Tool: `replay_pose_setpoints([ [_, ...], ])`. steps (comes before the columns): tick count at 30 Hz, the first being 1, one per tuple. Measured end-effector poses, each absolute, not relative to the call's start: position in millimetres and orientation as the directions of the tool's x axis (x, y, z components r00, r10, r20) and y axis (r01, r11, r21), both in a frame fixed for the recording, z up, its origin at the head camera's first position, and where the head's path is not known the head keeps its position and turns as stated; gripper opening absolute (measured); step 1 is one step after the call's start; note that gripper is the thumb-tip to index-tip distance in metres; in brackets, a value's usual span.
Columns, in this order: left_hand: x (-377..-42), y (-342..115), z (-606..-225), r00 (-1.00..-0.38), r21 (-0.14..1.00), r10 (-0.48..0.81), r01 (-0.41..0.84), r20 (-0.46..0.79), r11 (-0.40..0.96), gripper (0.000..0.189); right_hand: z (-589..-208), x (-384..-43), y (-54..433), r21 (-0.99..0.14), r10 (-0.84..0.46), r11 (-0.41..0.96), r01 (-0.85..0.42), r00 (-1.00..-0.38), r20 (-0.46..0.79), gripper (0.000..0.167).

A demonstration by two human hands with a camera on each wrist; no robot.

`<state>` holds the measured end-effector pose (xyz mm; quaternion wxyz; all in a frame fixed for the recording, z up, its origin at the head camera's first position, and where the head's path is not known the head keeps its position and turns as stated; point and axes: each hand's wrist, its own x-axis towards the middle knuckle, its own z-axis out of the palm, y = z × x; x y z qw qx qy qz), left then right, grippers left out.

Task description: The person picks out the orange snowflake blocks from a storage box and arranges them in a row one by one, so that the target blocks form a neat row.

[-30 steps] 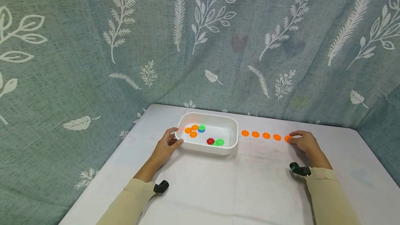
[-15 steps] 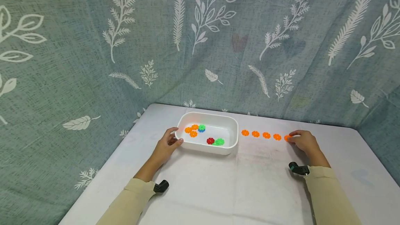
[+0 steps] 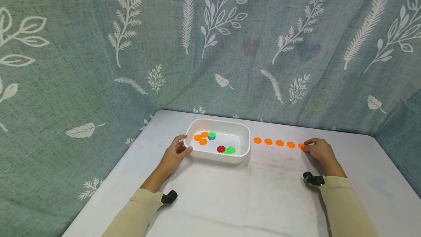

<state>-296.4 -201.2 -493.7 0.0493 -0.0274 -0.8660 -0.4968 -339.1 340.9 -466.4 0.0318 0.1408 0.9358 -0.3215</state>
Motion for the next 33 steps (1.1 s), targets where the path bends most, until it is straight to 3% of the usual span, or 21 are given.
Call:
replay_pose_setpoints([
  [12, -294, -200, -495, -0.994, 0.858, 0.002, 0.093, 0.106, 0.505, 0.059, -469, -337, 345, -0.621, 0.229, 0.735, 0.274, -0.961, -0.153, 0.037],
  [22, -297, -203, -491, -0.995, 0.862, 0.005, 0.086, 0.096, 0.499, 0.058, -462, -341, 350, -0.712, 0.244, 0.651, 0.264, -0.961, -0.133, 0.040],
  [33, -296, -203, -492, -0.996, 0.862, 0.003, 0.076, 0.086, 0.501, 0.059, -437, -341, 320, -0.784, 0.179, 0.583, 0.213, -0.975, -0.132, 0.045],
])
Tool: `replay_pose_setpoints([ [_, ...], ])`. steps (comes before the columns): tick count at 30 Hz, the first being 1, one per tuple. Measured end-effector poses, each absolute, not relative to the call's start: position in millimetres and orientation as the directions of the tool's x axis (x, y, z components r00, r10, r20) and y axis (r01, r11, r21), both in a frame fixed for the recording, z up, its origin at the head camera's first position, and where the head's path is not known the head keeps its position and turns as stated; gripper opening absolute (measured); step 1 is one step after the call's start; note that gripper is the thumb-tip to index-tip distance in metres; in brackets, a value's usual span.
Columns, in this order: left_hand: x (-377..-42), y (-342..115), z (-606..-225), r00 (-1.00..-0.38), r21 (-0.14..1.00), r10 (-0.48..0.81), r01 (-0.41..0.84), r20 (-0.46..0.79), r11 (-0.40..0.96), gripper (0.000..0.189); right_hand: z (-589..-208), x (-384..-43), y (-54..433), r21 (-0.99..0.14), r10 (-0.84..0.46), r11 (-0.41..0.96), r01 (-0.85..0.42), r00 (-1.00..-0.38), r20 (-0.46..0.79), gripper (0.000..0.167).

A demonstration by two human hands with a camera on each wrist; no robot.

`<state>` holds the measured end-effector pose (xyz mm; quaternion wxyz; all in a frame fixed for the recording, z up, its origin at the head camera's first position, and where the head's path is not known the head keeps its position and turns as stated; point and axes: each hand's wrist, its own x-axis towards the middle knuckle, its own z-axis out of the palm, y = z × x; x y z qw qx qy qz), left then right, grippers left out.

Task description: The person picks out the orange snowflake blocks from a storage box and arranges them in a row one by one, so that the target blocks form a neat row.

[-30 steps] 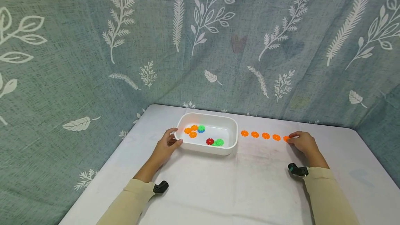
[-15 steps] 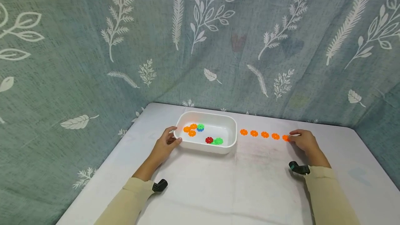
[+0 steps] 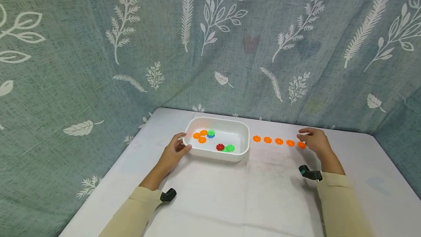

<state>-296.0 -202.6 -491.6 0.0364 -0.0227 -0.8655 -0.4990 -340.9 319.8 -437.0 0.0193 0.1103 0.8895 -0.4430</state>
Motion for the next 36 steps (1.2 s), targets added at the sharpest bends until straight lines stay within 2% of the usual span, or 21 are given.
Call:
replay_pose_setpoints([
  [8, -296, -206, -491, -0.995, 0.858, -0.001, 0.081, 0.095, 0.507, 0.058, -428, -342, 280, -0.842, 0.101, 0.525, 0.126, -0.991, -0.086, 0.044],
  [24, -296, -204, -493, -0.993, 0.860, -0.002, 0.098, 0.115, 0.500, 0.059, -414, -351, 211, -0.893, -0.045, 0.449, 0.033, -0.997, -0.060, 0.041],
  [36, -295, -200, -491, -0.994, 0.859, -0.006, 0.088, 0.106, 0.505, 0.057, -407, -355, 142, -0.859, -0.168, 0.507, -0.068, -0.986, -0.022, 0.032],
])
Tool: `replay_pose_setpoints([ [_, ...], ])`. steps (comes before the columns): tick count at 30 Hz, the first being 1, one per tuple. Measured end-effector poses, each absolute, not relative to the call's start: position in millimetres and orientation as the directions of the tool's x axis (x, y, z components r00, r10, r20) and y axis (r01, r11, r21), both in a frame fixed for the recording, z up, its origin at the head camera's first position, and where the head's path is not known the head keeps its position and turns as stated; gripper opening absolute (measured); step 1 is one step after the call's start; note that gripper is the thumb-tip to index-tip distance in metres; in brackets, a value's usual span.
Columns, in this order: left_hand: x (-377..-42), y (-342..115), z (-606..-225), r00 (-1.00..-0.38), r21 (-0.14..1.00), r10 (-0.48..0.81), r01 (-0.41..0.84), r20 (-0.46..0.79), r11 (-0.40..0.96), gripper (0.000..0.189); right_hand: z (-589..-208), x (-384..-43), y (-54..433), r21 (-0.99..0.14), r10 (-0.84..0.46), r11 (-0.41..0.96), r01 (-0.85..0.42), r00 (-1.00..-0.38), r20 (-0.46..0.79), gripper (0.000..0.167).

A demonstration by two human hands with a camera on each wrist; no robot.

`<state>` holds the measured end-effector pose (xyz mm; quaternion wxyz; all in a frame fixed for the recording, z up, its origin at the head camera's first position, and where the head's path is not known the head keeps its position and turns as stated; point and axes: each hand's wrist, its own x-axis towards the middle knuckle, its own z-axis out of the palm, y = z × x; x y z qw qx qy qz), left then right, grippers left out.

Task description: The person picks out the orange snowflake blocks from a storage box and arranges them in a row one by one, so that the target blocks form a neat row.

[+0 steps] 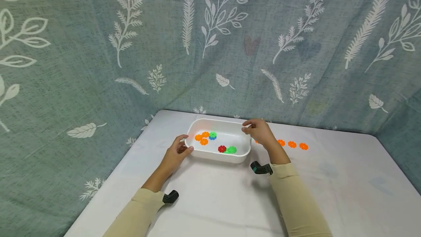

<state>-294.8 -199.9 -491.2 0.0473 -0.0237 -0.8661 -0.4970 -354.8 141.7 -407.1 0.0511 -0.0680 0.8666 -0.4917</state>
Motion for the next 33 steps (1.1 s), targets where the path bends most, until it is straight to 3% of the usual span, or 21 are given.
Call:
replay_pose_setpoints([
  [22, -294, -201, -491, -0.991, 0.868, 0.027, 0.125, 0.128, 0.481, 0.061, -422, -362, 45, -0.787, -0.361, 0.575, -0.224, -0.933, 0.001, 0.023],
  [33, -294, -201, -491, -0.994, 0.860, 0.008, 0.095, 0.106, 0.501, 0.056, -430, -368, 16, -0.718, -0.369, 0.645, -0.261, -0.929, 0.006, 0.018],
])
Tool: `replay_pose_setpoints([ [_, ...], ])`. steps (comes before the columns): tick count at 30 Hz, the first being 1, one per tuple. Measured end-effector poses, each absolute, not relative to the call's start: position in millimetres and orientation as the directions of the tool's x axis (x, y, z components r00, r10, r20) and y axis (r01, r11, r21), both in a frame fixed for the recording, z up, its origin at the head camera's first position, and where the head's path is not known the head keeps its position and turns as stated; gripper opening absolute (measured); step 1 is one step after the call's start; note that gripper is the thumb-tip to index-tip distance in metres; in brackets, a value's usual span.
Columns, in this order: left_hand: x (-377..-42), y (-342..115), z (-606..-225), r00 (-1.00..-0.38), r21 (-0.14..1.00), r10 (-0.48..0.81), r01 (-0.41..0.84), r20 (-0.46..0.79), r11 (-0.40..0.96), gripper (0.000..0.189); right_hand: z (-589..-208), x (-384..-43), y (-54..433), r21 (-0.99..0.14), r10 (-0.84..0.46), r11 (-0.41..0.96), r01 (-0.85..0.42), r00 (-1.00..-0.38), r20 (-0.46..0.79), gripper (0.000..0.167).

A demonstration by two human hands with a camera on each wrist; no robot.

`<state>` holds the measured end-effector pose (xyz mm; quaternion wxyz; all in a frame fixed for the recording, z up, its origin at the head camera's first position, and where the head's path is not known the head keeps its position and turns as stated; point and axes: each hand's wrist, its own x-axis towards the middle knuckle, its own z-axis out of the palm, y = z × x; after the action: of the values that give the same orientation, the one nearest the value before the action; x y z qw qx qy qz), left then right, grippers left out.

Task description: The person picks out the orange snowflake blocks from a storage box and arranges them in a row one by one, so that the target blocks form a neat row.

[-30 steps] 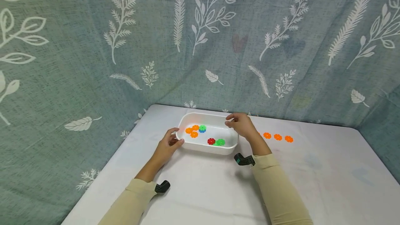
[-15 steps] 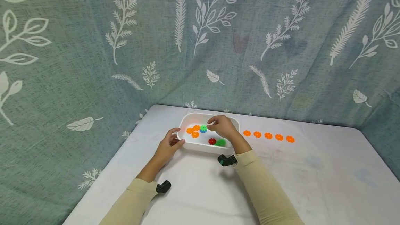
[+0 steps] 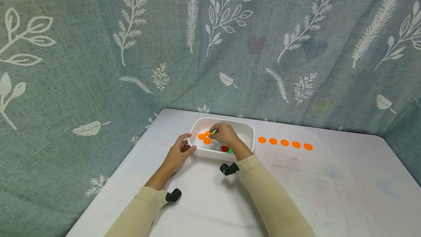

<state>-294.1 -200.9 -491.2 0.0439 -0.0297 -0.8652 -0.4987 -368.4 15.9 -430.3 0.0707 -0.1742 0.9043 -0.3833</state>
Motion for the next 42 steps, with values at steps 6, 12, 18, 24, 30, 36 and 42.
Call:
replay_pose_setpoints([
  [6, -294, -203, -492, -0.993, 0.864, 0.017, 0.111, 0.118, 0.490, 0.057, -434, -375, 4, -0.650, -0.391, 0.696, -0.304, -0.921, 0.012, 0.021],
  [12, -293, -203, -490, -0.992, 0.868, 0.022, 0.119, 0.124, 0.482, 0.058, -437, -376, -6, -0.580, -0.380, 0.764, -0.282, -0.924, -0.051, 0.022],
  [18, -292, -202, -489, -0.992, 0.864, 0.022, 0.120, 0.125, 0.489, 0.059, -445, -376, -7, -0.519, -0.402, 0.799, -0.305, -0.912, -0.081, 0.028],
  [24, -292, -202, -489, -0.990, 0.861, 0.025, 0.136, 0.142, 0.490, 0.058, -446, -374, -9, -0.456, -0.410, 0.831, -0.318, -0.905, -0.116, 0.032],
  [30, -292, -203, -489, -0.990, 0.865, 0.025, 0.130, 0.135, 0.485, 0.057, -446, -373, -9, -0.450, -0.414, 0.837, -0.310, -0.898, -0.151, 0.032],
  [36, -293, -203, -489, -0.990, 0.865, 0.031, 0.137, 0.139, 0.483, 0.065, -446, -372, -8, -0.452, -0.418, 0.836, -0.310, -0.895, -0.158, 0.027],
  [42, -292, -202, -490, -0.992, 0.863, 0.018, 0.116, 0.123, 0.492, 0.059, -445, -371, -7, -0.455, -0.413, 0.834, -0.312, -0.900, -0.142, 0.021],
])
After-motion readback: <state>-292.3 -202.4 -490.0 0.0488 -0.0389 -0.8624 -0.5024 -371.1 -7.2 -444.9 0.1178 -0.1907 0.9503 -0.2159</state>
